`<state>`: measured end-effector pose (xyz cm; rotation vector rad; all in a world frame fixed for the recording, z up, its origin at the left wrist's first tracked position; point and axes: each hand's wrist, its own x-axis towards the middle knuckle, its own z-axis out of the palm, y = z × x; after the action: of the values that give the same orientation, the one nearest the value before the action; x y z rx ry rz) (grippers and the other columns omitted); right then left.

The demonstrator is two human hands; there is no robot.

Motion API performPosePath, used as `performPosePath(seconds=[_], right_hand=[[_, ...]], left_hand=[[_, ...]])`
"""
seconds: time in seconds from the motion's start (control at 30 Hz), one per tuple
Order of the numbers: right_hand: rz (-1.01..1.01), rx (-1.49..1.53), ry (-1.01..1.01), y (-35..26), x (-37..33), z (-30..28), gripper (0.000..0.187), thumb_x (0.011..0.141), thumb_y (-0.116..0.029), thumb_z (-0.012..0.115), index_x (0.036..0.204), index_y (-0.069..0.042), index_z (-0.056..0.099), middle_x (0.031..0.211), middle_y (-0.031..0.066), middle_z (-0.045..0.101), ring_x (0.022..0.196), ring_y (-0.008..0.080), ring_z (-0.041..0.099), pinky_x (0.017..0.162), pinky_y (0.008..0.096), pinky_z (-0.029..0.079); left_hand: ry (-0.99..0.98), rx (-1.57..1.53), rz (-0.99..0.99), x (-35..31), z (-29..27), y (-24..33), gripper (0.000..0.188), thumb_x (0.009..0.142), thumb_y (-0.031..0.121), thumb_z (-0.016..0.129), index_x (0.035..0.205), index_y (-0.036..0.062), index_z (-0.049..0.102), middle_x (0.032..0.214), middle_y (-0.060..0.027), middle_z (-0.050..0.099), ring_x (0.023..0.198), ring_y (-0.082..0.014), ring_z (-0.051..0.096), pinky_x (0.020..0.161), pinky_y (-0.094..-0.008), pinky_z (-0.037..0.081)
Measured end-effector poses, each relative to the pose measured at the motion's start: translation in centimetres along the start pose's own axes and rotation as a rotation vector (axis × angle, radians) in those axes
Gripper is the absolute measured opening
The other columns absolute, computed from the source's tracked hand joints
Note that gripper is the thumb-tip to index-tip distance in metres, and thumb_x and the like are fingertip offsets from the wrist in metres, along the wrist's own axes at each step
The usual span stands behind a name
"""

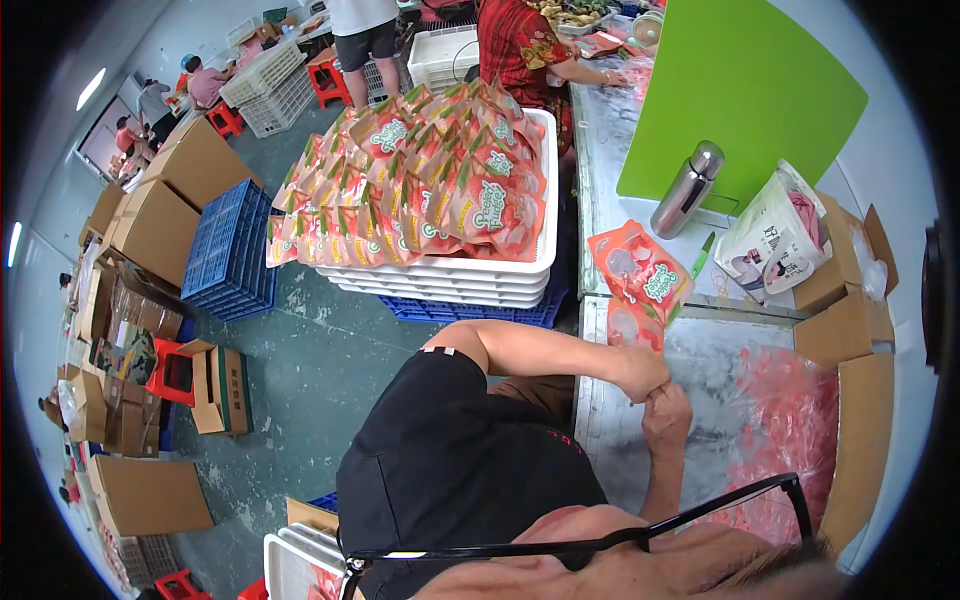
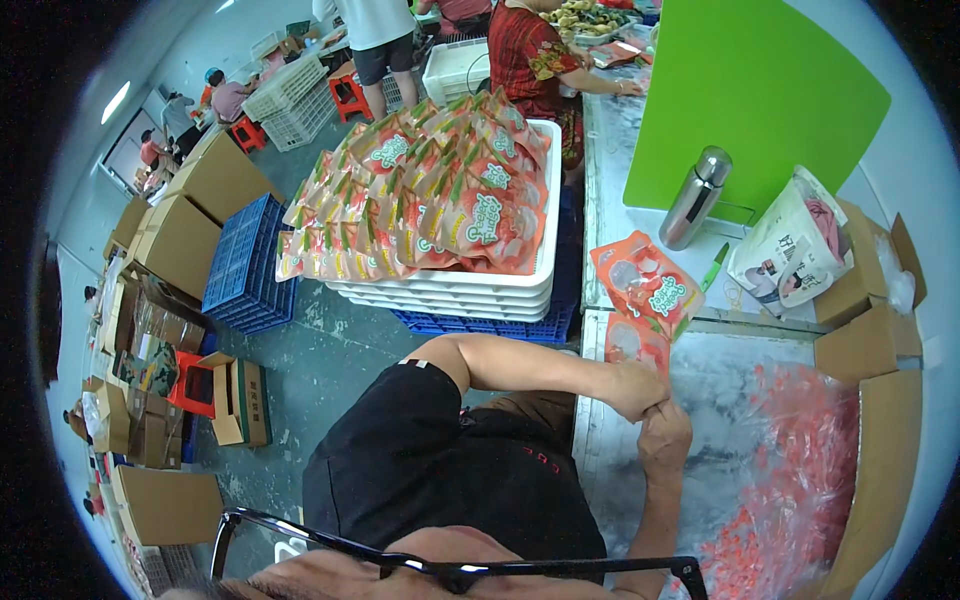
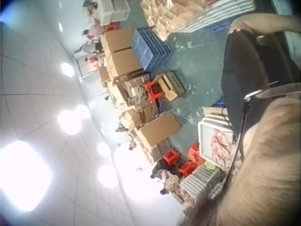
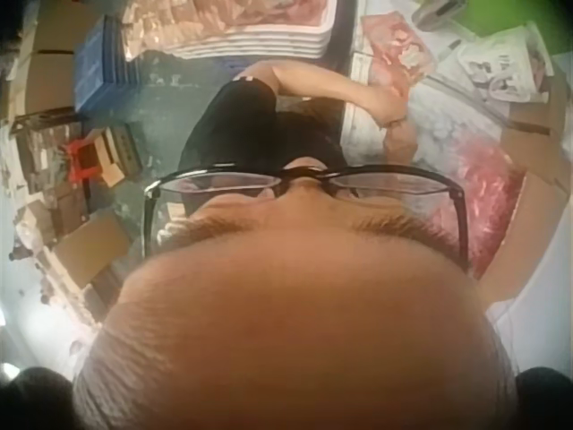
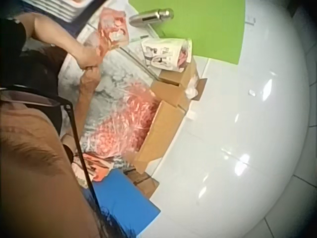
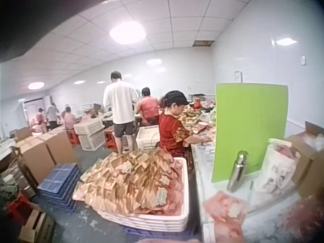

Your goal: Manually filling and sealing product bags with small red candies on a production line.

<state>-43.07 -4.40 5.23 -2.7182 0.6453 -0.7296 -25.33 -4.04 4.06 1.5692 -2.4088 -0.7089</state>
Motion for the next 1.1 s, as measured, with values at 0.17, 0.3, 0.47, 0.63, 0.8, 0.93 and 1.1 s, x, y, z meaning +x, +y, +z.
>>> performPosePath(seconds=[0.17, 0.3, 0.47, 0.63, 0.8, 0.93, 1.1], right_hand=[[0.033, -0.028, 0.112, -0.8, 0.5, 0.0, 0.013, 0.08, -0.004, 0.073, 0.089, -0.003, 0.064, 0.09, 0.0142, 0.064, 0.088, 0.0366, 0.061, 0.08, 0.0454, 0.048], [0.053, 0.011, 0.253, -0.5, 0.3, 1.0, 0.025, 0.073, -0.005, 0.082, 0.09, -0.003, 0.064, 0.092, 0.0133, 0.065, 0.093, 0.036, 0.062, 0.084, 0.0452, 0.048], [0.039, 0.013, 0.073, 0.7, -1.2, 1.1, 0.019, 0.075, -0.004, 0.079, 0.09, -0.002, 0.067, 0.097, 0.015, 0.067, 0.095, 0.0359, 0.063, 0.084, 0.0456, 0.048], [-0.007, 0.11, -0.116, 1.2, -1.2, 1.0, 0.029, 0.075, -0.006, 0.078, 0.102, 0.0, 0.07, 0.103, 0.0179, 0.07, 0.101, 0.0372, 0.065, 0.087, 0.0448, 0.051], [0.06, 0.124, -0.235, -1.6, 0.3, -1.5, 0.031, 0.078, -0.011, 0.08, 0.105, 0.0, 0.071, 0.101, 0.0185, 0.07, 0.097, 0.0388, 0.066, 0.087, 0.0479, 0.052], [0.267, 0.327, -0.425, -2.0, 0.1, -0.9, 0.053, 0.08, -0.021, 0.085, 0.125, -0.002, 0.065, 0.114, 0.0182, 0.069, 0.108, 0.034, 0.066, 0.094, 0.045, 0.051], [0.145, 0.388, -0.46, 0.3, -2.9, 2.3, 0.06, 0.086, -0.028, 0.085, 0.133, -0.002, 0.06, 0.127, 0.0123, 0.068, 0.116, 0.0224, 0.065, 0.098, 0.0402, 0.051]], left_hand=[[0.01, -0.546, -0.034, 0.4, -0.3, -2.7, 0.019, 0.077, 0.016, 0.077, 0.084, 0.0003, 0.071, 0.068, -0.0132, 0.068, 0.061, -0.0232, 0.067, 0.054, -0.0395, 0.05], [-0.094, -1.115, -0.198, 0.9, 0.1, -2.6, 0.005, 0.083, 0.004, 0.069, 0.084, -0.0001, 0.067, 0.058, -0.0044, 0.058, 0.045, -0.0113, 0.052, 0.04, -0.0286, 0.036], [-0.075, -0.644, -0.011, 0.1, -1.3, -1.7, 0.012, 0.081, 0.006, 0.072, 0.09, -0.0003, 0.068, 0.066, -0.0107, 0.066, 0.056, -0.0201, 0.067, 0.048, -0.0353, 0.049], [0.186, -0.006, 0.003, 0.4, 0.5, -0.6, 0.034, 0.076, 0.024, 0.078, 0.1, 0.0008, 0.072, 0.088, -0.0212, 0.074, 0.09, -0.0377, 0.074, 0.072, -0.0497, 0.059], [0.168, -0.004, 0.019, -0.6, -1.1, 0.8, 0.033, 0.074, 0.026, 0.078, 0.096, 0.0021, 0.073, 0.088, -0.0212, 0.074, 0.091, -0.0395, 0.074, 0.074, -0.0505, 0.06], [0.276, 0.023, 0.034, -0.7, -1.3, 1.2, 0.031, 0.07, 0.024, 0.078, 0.09, 0.002, 0.074, 0.088, -0.0214, 0.074, 0.087, -0.0401, 0.075, 0.072, -0.0501, 0.06], [0.314, -0.045, 0.111, -1.2, -0.3, 4.7, 0.019, 0.068, 0.019, 0.075, 0.079, 0.0036, 0.073, 0.08, -0.0198, 0.073, 0.077, -0.038, 0.075, 0.064, -0.049, 0.059]])
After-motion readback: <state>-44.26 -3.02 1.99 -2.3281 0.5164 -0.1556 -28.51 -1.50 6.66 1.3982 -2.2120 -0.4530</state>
